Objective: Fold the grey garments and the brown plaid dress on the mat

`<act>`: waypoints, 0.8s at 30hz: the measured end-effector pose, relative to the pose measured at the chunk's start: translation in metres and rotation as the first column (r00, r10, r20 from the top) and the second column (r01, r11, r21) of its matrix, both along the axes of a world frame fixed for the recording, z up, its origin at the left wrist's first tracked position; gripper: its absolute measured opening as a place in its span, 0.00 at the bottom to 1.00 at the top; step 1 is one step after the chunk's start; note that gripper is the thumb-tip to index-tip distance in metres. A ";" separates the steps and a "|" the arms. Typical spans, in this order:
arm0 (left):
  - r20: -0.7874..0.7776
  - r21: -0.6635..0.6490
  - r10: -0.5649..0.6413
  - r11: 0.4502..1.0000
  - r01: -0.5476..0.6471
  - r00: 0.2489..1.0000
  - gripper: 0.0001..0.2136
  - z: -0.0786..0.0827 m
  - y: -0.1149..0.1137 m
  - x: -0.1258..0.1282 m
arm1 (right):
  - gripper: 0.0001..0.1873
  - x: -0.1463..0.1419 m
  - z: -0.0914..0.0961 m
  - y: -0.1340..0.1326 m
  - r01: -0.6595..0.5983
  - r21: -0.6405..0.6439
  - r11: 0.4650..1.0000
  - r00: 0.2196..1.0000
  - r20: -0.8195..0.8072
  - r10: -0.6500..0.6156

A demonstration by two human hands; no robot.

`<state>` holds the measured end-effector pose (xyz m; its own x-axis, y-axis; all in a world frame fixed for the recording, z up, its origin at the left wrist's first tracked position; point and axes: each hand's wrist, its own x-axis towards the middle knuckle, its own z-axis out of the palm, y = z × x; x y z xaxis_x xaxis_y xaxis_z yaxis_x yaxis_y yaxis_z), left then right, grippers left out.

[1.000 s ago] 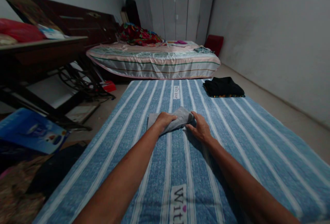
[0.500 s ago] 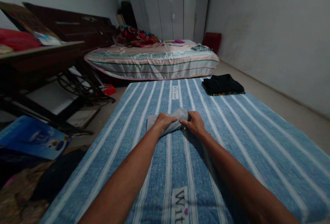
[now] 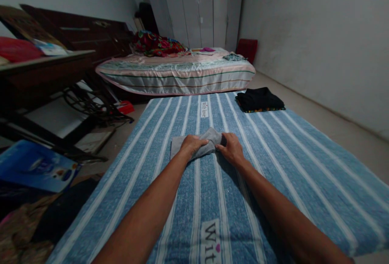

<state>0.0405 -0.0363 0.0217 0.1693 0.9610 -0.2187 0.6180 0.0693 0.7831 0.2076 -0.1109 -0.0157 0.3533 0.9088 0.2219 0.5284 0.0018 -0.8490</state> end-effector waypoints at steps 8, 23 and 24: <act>-0.029 0.085 -0.072 0.994 0.074 0.997 0.15 0.000 -0.003 -0.002 | 0.07 -0.031 0.005 -0.023 -0.115 -0.241 0.964 0.804 -0.593 -0.052; -0.544 0.557 -0.225 0.623 0.549 0.808 0.06 -0.006 -0.061 -0.003 | 0.28 -0.020 0.023 -0.008 -0.273 -0.290 0.917 0.372 -0.911 -0.177; -0.612 0.558 -0.221 0.559 0.613 0.759 0.05 -0.008 -0.065 -0.004 | 0.29 -0.015 0.023 -0.006 -0.269 -0.303 0.914 0.386 -0.904 -0.186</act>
<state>0.0366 -0.1012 0.0133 0.6698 0.6746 0.3103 0.6829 -0.7238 0.0993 0.1921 -0.1167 0.0076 0.0880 0.8452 -0.5272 -0.5457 -0.4018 -0.7353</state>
